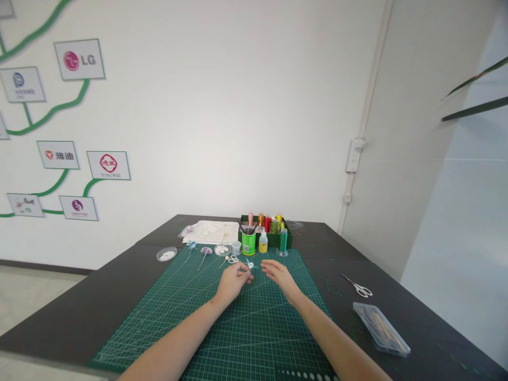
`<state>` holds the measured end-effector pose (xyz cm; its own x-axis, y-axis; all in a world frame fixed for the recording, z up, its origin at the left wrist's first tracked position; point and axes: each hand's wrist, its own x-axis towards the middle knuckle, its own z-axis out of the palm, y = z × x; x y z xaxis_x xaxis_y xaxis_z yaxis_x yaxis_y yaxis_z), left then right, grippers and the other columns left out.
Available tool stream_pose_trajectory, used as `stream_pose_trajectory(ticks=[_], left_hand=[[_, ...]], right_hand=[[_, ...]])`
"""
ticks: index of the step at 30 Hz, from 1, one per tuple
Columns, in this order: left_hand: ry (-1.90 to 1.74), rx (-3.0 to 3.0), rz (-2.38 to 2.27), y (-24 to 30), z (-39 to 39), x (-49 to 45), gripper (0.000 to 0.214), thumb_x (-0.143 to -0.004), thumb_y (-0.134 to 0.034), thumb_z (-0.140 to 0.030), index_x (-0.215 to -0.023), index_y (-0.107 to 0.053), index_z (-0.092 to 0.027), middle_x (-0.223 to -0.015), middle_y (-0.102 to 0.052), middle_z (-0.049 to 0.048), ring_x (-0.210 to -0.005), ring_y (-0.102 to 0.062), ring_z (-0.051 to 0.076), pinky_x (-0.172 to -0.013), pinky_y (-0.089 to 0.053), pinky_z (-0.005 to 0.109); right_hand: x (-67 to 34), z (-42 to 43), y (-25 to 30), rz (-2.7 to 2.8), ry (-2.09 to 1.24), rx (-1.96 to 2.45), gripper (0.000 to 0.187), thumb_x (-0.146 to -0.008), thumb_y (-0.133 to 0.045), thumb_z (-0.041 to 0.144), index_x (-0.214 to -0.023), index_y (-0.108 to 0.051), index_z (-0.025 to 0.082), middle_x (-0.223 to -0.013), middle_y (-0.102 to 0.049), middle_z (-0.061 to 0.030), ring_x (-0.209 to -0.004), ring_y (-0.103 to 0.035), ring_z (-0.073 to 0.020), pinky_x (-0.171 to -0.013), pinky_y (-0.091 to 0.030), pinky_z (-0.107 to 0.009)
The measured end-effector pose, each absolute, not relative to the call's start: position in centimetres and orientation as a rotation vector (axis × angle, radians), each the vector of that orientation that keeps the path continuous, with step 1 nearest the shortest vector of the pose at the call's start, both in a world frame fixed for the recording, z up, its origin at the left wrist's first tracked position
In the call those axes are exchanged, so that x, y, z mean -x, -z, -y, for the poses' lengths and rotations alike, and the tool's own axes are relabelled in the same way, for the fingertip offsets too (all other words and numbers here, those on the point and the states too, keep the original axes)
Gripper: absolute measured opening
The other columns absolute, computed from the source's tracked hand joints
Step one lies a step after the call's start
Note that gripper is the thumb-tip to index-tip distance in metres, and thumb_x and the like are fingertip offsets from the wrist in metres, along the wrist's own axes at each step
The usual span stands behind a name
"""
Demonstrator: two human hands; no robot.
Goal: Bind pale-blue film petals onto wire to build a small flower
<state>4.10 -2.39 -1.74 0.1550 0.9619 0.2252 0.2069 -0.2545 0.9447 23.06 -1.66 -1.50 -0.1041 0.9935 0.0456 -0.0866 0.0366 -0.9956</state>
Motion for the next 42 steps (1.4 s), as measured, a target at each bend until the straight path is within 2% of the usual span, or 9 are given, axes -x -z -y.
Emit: stream_pose_trajectory(ticks=[3, 6, 10, 13, 17, 21, 25, 35, 42], left_hand=[[-1.16, -1.771, -1.198, 1.5, 2.8, -3.9, 0.009, -0.079, -0.054, -0.025, -0.084, -0.059, -0.018, -0.075, -0.073, 0.0029, -0.073, -0.07, 0.018, -0.067, -0.051, 0.026], [-1.127, -1.948, -1.346, 1.0, 3.4, -3.8, 0.012, -0.082, -0.052, -0.027, -0.085, -0.061, -0.02, -0.078, -0.073, 0.0017, -0.074, -0.069, 0.017, -0.066, -0.047, 0.024], [-1.024, -2.113, -1.581, 0.4, 3.9, -3.6, 0.014, -0.085, -0.052, -0.029, -0.088, -0.064, -0.022, -0.078, -0.073, 0.0004, -0.072, -0.067, 0.015, -0.063, -0.041, 0.022], [-0.96, -2.199, -1.691, 0.1, 4.0, -3.6, 0.014, -0.085, -0.053, -0.028, -0.089, -0.065, -0.023, -0.082, -0.073, 0.0003, -0.073, -0.066, 0.015, -0.061, -0.038, 0.022], [-0.892, -2.221, -1.735, 0.1, 3.9, -3.5, 0.014, -0.086, -0.053, -0.026, -0.091, -0.065, -0.024, -0.086, -0.073, 0.0006, -0.076, -0.066, 0.015, -0.063, -0.038, 0.021], [-0.898, -2.165, -1.686, 0.4, 3.8, -3.5, 0.017, -0.086, -0.053, -0.025, -0.099, -0.064, -0.024, -0.081, -0.073, -0.0005, -0.078, -0.067, 0.015, -0.066, -0.039, 0.022], [-0.93, -2.097, -1.642, 0.6, 3.7, -3.5, 0.017, -0.086, -0.052, -0.023, -0.099, -0.063, -0.023, -0.077, -0.073, -0.0014, -0.074, -0.067, 0.014, -0.066, -0.04, 0.022], [-0.73, -2.375, -1.581, 0.3, 4.5, -3.7, 0.016, -0.085, -0.055, -0.033, -0.082, -0.067, -0.024, -0.079, -0.072, -0.0014, -0.077, -0.064, 0.015, -0.063, -0.036, 0.021], [-0.662, -2.481, -1.341, 0.3, 5.0, -4.1, 0.013, -0.082, -0.057, -0.026, -0.079, -0.07, -0.026, -0.079, -0.073, -0.0034, -0.074, -0.065, 0.015, -0.067, -0.039, 0.021]], right_hand=[[-21.9, 3.3, 0.9, 1.328, -1.673, 0.86, 0.039, -0.08, -0.063, 0.043, -0.107, -0.064, 0.014, -0.113, -0.067, -0.0134, -0.102, -0.064, -0.0211, -0.087, -0.049, -0.033], [-21.0, 4.4, 0.7, 1.363, -1.763, 0.847, 0.043, -0.081, -0.062, 0.046, -0.114, -0.06, 0.018, -0.113, -0.066, -0.0125, -0.079, -0.069, -0.0167, -0.06, -0.053, -0.025], [-20.8, 4.3, 0.9, 1.52, -1.636, 0.988, 0.045, -0.082, -0.058, 0.045, -0.119, -0.056, 0.018, -0.083, -0.07, -0.0062, -0.037, -0.048, -0.0046, -0.032, -0.023, -0.015], [-20.8, 3.8, 1.0, 1.607, -1.459, 1.088, 0.039, -0.083, -0.057, 0.039, -0.113, -0.06, 0.015, -0.051, -0.054, 0.006, -0.031, -0.028, -0.0031, -0.033, -0.015, -0.017], [-20.9, 3.3, 1.3, 1.731, -1.203, 1.182, 0.025, -0.085, -0.052, 0.028, -0.1, -0.067, 0.015, -0.043, -0.036, 0.0091, -0.037, -0.028, -0.0059, -0.04, -0.022, -0.019], [-21.0, 3.1, 1.5, 1.905, -0.915, 1.166, 0.026, -0.086, -0.046, 0.022, -0.094, -0.071, 0.016, -0.048, -0.042, 0.0048, -0.045, -0.037, -0.0091, -0.046, -0.027, -0.021], [-21.1, 3.6, 0.9, 1.987, -0.737, 1.126, 0.025, -0.085, -0.048, 0.023, -0.085, -0.072, 0.017, -0.051, -0.044, 0.0037, -0.046, -0.034, -0.0095, -0.046, -0.022, -0.022], [-21.6, 3.8, 0.0, 1.933, -0.738, 0.988, 0.031, -0.082, -0.056, 0.035, -0.067, -0.073, 0.014, -0.048, -0.043, 0.0029, -0.049, -0.031, -0.0095, -0.048, -0.022, -0.023], [-21.9, 3.3, -0.1, 1.805, -0.742, 1.004, 0.033, -0.082, -0.057, 0.041, -0.081, -0.078, 0.015, -0.06, -0.063, -0.0032, -0.056, -0.048, -0.014, -0.052, -0.034, -0.024]])
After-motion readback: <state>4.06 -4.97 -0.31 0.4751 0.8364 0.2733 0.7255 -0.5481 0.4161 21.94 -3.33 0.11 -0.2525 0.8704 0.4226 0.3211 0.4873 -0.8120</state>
